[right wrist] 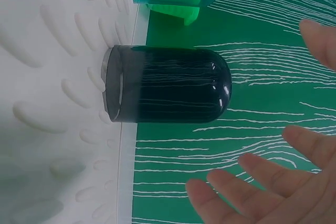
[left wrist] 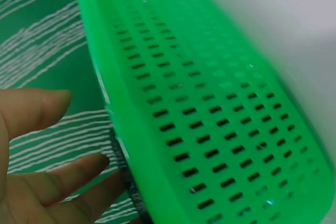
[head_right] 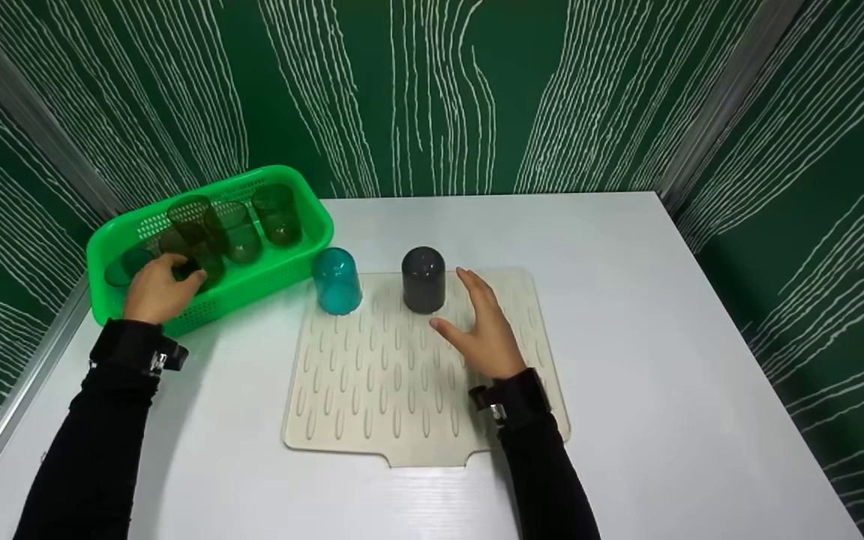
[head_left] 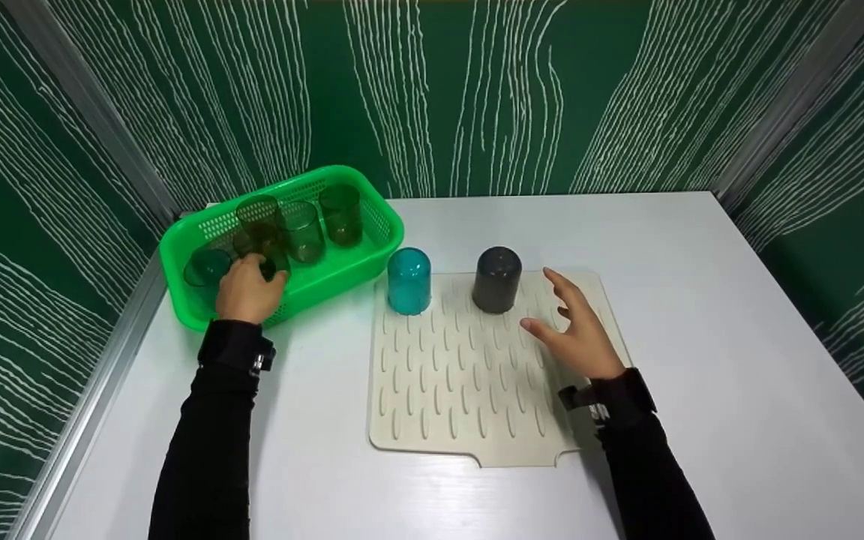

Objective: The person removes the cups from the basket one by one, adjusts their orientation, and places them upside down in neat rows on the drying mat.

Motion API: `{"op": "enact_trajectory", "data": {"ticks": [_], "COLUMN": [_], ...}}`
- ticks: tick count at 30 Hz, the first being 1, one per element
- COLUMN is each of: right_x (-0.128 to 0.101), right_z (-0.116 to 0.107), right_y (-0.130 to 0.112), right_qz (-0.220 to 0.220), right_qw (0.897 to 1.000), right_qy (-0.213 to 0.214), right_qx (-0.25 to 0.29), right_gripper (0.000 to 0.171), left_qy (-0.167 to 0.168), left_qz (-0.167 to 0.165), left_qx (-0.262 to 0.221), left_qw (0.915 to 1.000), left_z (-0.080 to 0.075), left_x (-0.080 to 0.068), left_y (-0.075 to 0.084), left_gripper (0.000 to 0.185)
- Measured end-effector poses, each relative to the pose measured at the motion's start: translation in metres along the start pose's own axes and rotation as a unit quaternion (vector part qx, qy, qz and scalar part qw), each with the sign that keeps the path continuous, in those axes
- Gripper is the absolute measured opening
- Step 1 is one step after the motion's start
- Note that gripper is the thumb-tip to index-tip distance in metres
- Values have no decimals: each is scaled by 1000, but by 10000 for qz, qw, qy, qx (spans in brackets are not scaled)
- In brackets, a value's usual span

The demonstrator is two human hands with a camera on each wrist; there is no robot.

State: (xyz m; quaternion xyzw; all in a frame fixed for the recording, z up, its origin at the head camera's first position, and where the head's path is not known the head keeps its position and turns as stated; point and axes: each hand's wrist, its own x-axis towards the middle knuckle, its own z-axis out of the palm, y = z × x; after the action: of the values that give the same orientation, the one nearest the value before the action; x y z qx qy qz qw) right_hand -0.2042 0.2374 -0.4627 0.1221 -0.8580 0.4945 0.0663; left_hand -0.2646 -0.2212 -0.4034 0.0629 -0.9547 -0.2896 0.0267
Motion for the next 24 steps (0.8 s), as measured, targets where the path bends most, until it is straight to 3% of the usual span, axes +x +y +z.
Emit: {"op": "enact_trajectory", "data": {"ticks": [9, 18, 24], "right_x": [-1, -3, -3], "right_z": [1, 2, 1], "right_y": [2, 4, 5], "right_qz": [-22, -209, -215], "right_qw": [10000, 9997, 9997], "right_qy": [-22, -94, -70], "right_qx": [45, -49, -54], "right_gripper": [79, 77, 77], "left_qy": [315, 987, 854], "left_qz": [24, 269, 339], "left_qx": [280, 900, 778], "left_qw": [9991, 9907, 9927], "left_z": [4, 14, 15], "left_x": [5, 10, 11], "left_y": [-7, 0, 0], "left_gripper": [24, 41, 43]}}
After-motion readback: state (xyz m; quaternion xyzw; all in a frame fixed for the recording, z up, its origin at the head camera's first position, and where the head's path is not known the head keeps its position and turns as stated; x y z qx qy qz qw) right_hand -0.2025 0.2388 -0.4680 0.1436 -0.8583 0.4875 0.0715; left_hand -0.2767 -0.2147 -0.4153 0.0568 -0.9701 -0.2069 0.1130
